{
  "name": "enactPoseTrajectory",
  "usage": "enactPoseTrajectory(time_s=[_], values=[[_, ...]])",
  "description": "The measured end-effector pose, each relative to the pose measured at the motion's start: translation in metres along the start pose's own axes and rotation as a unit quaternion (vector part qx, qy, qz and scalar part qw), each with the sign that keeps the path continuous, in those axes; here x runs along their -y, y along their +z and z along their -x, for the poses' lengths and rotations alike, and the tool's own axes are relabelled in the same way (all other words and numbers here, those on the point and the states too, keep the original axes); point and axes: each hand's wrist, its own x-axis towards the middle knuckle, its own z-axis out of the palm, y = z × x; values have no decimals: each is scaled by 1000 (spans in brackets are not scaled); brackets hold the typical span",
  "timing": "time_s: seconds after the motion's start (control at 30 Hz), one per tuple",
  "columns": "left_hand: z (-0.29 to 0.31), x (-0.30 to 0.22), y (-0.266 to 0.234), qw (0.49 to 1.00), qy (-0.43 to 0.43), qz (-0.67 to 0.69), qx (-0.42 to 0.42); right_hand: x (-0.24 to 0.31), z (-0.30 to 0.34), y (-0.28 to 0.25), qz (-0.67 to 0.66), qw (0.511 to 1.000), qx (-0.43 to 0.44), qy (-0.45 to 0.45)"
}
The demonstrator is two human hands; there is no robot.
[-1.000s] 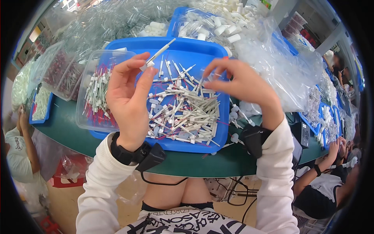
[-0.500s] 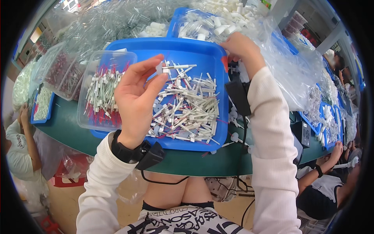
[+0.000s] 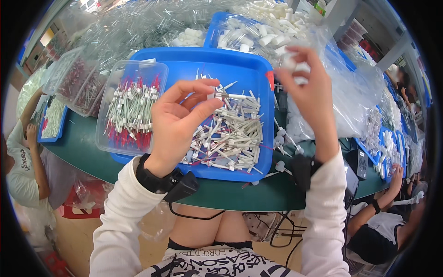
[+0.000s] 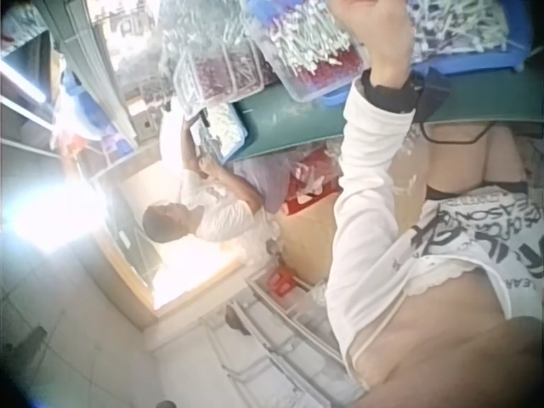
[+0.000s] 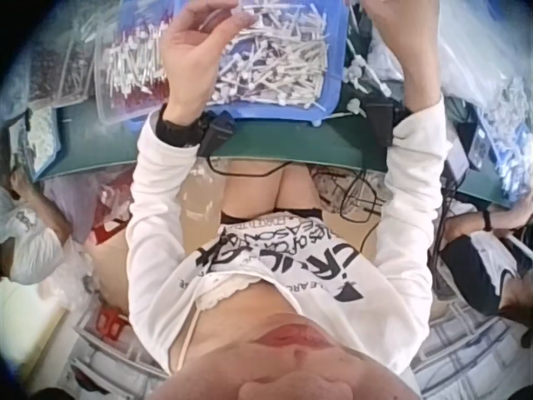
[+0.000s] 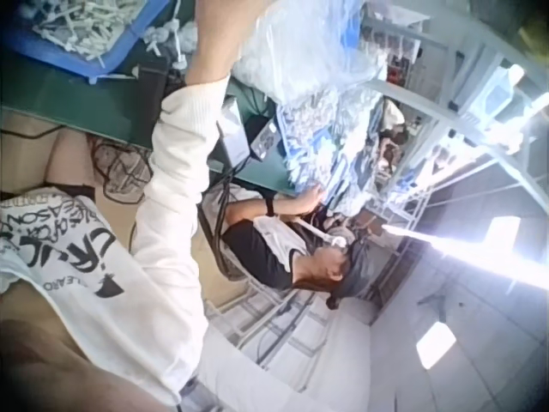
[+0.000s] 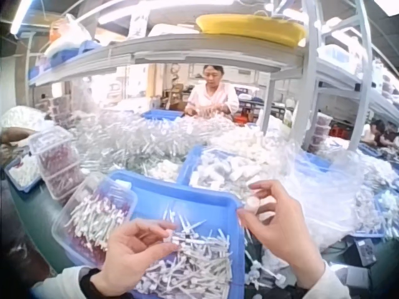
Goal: The person repeatedly picks up small white cylindrical plastic pieces and thin wires with red tips from a blue tray. They insert the wire into the cylinder and place the assembled unit back into the tray. The process is repeated continuously throughout the clip.
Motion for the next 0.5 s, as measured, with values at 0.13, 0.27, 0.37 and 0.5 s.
enactPoseTrajectory(time_s=[0.13,0.27,0.37,0.5], values=[[0,-3,8,999,-37,36,1,7,35,2,-83,994,72,-16],[-1,-3,6,995,-89,32,14,-4,43,3,-105,990,64,-64],[0,-3,5,994,-96,41,11,-4,46,3,-101,991,53,-65],[1,-1,5,995,-96,10,22,0,47,5,-80,990,78,-86]])
